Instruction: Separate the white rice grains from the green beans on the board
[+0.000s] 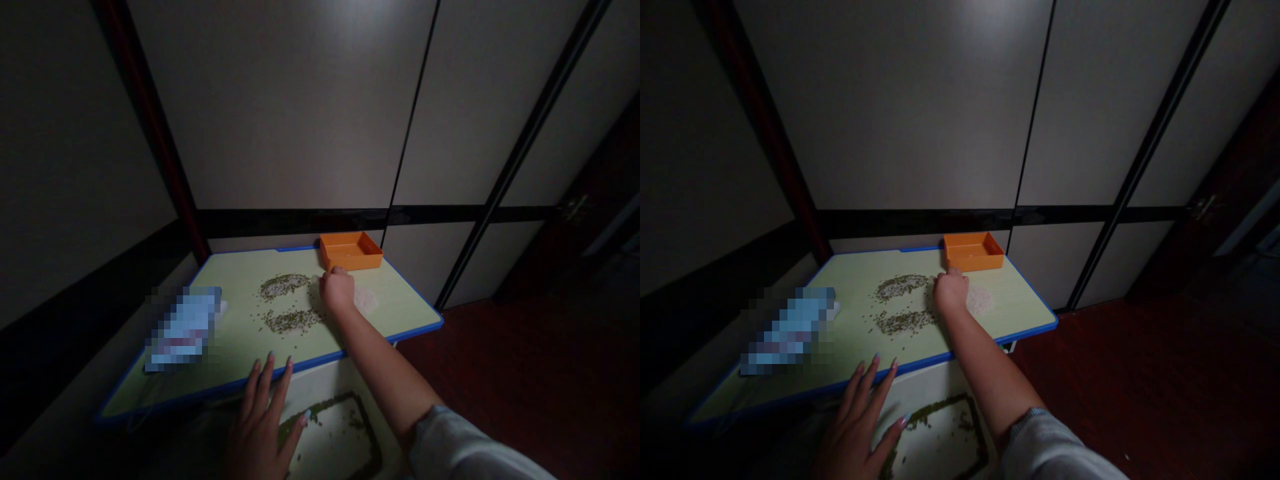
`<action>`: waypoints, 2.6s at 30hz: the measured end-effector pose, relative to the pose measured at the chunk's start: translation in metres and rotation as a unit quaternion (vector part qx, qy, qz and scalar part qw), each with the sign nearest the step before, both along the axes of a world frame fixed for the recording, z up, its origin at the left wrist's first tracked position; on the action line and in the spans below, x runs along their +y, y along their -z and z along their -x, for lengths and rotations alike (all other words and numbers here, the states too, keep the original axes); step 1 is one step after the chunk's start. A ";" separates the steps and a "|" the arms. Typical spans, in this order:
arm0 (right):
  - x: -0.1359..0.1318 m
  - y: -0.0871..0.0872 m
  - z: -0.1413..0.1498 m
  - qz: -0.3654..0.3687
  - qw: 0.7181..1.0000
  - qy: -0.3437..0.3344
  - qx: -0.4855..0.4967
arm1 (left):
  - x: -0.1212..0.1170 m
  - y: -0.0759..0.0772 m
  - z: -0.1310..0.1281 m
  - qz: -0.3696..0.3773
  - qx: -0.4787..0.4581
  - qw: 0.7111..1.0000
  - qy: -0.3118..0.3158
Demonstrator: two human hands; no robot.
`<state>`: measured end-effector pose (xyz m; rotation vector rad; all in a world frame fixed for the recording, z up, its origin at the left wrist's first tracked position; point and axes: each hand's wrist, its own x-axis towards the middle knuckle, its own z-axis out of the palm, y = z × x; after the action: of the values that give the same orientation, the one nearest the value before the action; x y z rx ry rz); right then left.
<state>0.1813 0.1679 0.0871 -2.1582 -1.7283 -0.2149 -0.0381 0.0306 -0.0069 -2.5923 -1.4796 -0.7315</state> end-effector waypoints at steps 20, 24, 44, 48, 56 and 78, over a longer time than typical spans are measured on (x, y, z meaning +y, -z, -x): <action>0.005 0.016 0.011 -0.025 0.964 -0.258 0.067 | 0.001 0.003 0.001 -0.045 0.019 0.999 0.006; 0.008 0.020 0.010 -0.042 0.943 -0.322 0.075 | 0.000 0.001 0.000 -0.044 0.023 0.999 -0.003; 0.008 0.019 0.011 -0.091 0.876 -0.452 0.139 | -0.001 0.002 0.000 -0.007 0.003 1.000 -0.008; 0.008 0.020 0.011 -0.093 0.870 -0.458 0.157 | -0.001 0.002 -0.001 -0.012 -0.004 1.000 -0.006; 0.010 0.023 0.011 -0.092 0.838 -0.502 0.195 | 0.000 0.003 0.000 -0.024 -0.003 1.000 0.000; 0.006 0.019 0.012 -0.053 0.848 -0.485 0.206 | -0.001 -0.004 0.001 0.011 0.009 1.000 -0.002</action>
<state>0.1694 0.1738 0.0681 -0.9224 -2.1888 0.3852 -0.0396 0.0299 -0.0026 -2.6044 -1.4968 -0.6933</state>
